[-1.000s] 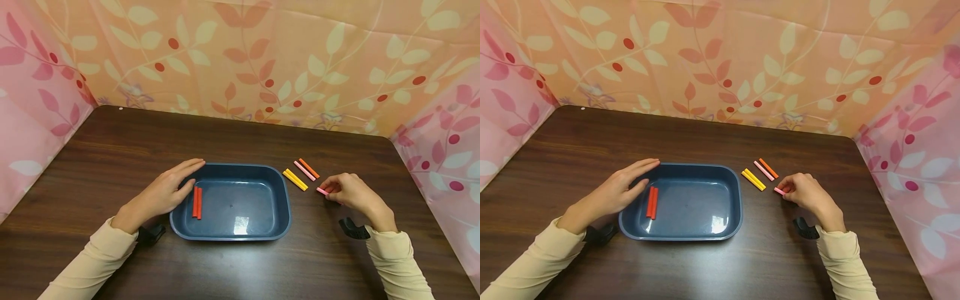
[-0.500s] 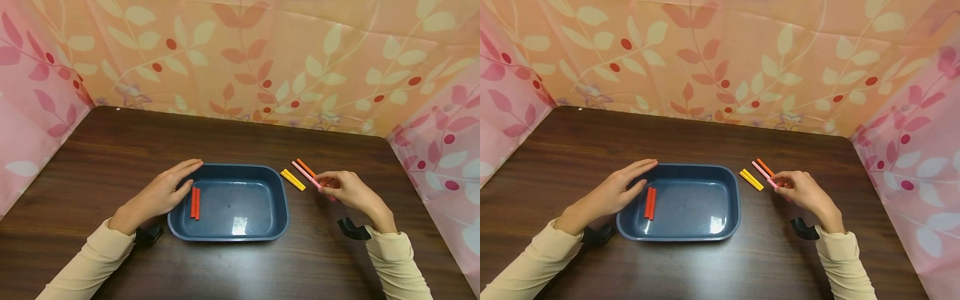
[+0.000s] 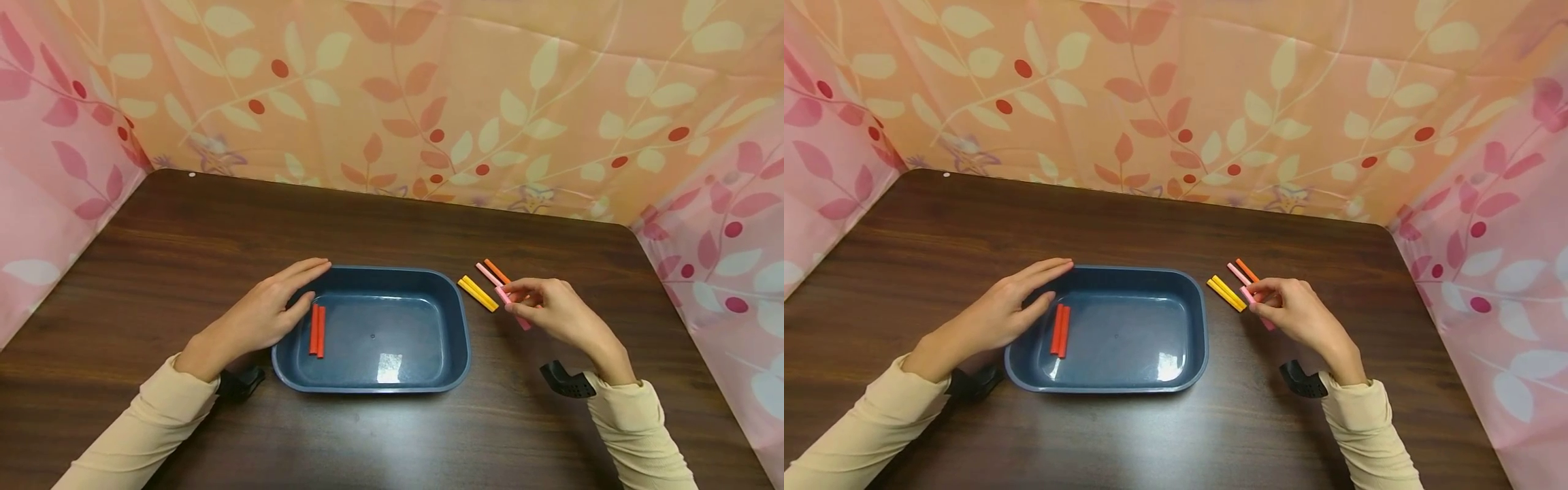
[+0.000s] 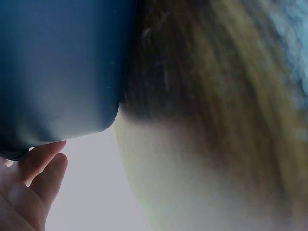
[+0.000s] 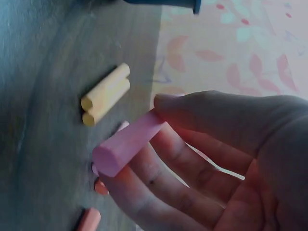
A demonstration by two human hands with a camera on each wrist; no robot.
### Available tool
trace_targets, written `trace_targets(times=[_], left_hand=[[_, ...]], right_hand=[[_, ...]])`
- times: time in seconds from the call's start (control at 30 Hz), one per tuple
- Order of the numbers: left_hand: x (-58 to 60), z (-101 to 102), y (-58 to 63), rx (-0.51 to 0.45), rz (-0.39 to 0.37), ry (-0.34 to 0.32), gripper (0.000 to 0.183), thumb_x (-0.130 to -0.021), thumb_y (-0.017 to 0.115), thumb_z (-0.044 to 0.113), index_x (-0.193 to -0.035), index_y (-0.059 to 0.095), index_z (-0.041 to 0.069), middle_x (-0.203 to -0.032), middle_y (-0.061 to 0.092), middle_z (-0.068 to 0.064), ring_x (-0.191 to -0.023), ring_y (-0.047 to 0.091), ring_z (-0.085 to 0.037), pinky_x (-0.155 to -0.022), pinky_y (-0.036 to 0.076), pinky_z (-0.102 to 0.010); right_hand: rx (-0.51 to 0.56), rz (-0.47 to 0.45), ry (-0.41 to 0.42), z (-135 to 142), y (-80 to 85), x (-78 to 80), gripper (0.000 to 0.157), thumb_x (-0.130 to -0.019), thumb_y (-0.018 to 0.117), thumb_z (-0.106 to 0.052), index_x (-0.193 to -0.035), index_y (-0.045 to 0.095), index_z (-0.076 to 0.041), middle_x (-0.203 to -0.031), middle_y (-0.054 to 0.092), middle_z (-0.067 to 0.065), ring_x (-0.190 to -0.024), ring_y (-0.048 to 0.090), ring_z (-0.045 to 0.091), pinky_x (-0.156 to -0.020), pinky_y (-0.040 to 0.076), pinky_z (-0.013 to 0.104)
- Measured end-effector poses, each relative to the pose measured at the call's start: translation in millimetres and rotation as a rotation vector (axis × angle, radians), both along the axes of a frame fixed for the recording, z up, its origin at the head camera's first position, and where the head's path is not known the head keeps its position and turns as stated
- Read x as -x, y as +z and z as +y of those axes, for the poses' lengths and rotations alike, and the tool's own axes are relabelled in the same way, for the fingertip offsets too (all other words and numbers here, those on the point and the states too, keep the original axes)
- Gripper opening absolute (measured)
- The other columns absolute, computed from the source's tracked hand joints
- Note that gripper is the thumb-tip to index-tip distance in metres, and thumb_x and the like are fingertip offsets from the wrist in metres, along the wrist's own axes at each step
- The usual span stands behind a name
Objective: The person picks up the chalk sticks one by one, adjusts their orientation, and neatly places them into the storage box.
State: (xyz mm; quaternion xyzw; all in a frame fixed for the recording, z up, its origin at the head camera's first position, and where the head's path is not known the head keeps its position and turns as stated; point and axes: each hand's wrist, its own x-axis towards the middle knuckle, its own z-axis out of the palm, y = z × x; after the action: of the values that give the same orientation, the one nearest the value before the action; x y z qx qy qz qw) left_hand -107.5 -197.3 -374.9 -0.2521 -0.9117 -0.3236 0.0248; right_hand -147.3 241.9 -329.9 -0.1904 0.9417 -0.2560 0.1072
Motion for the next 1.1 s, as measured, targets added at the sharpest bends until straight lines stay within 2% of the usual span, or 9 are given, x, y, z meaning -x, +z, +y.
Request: trace_targets(times=[0.27,0.43,0.63,0.77,1.1], left_hand=[[-0.1,-0.5,0.8,-0.002,-0.005,0.001,0.053,-0.097,0.055,0.003,-0.149,0.043,0.005,-0.154,0.043,-0.015,-0.135,0.050,-0.035,-0.106,0.044,-0.058],[-0.2,-0.1,0.8,-0.004,-0.003,-0.003,0.054,-0.097,0.056,0.003,-0.149,0.043,0.005,-0.153,0.043,-0.016,-0.134,0.051,-0.035,-0.106,0.044,-0.058],[-0.6,0.3,0.2,-0.004,-0.003,-0.001,0.054,-0.097,0.056,0.003,-0.149,0.043,0.005,-0.153,0.043,-0.017,-0.135,0.050,-0.036,-0.106,0.043,-0.058],[-0.8,0.7,-0.9,-0.005,-0.003,-0.001,0.054,-0.097,0.056,0.002,-0.149,0.043,0.004,-0.153,0.043,-0.018,-0.136,0.049,-0.038,-0.107,0.043,-0.059],[-0.3,1.0,-0.7,-0.013,0.000,-0.008,0.053,-0.097,0.055,0.002,-0.149,0.043,0.003,-0.153,0.043,-0.018,-0.136,0.049,-0.038,-0.107,0.043,-0.059]], right_hand=[[0.094,-0.036,-0.029,-14.9,0.0,-3.3,0.029,-0.088,0.073,-0.008,-0.115,0.069,-0.001,-0.085,0.074,0.010,-0.069,0.063,0.010,-0.057,0.043,0.021],[0.118,-0.022,-0.031,-23.0,3.6,-3.4,0.028,-0.088,0.072,-0.007,-0.115,0.069,-0.001,-0.085,0.073,0.009,-0.073,0.065,0.011,-0.059,0.044,0.021],[0.145,0.009,-0.027,-32.3,13.6,-2.5,0.031,-0.088,0.073,-0.009,-0.118,0.069,-0.001,-0.097,0.074,0.013,-0.082,0.071,0.018,-0.064,0.051,0.020],[0.197,-0.033,-0.013,-39.2,21.0,-2.8,0.034,-0.089,0.073,-0.010,-0.121,0.068,0.000,-0.103,0.073,0.016,-0.087,0.073,0.021,-0.064,0.053,0.021],[0.280,-0.148,-0.003,-60.1,30.7,-3.2,0.032,-0.091,0.072,-0.017,-0.120,0.067,-0.005,-0.098,0.072,0.013,-0.074,0.070,0.013,-0.065,0.058,0.030]])
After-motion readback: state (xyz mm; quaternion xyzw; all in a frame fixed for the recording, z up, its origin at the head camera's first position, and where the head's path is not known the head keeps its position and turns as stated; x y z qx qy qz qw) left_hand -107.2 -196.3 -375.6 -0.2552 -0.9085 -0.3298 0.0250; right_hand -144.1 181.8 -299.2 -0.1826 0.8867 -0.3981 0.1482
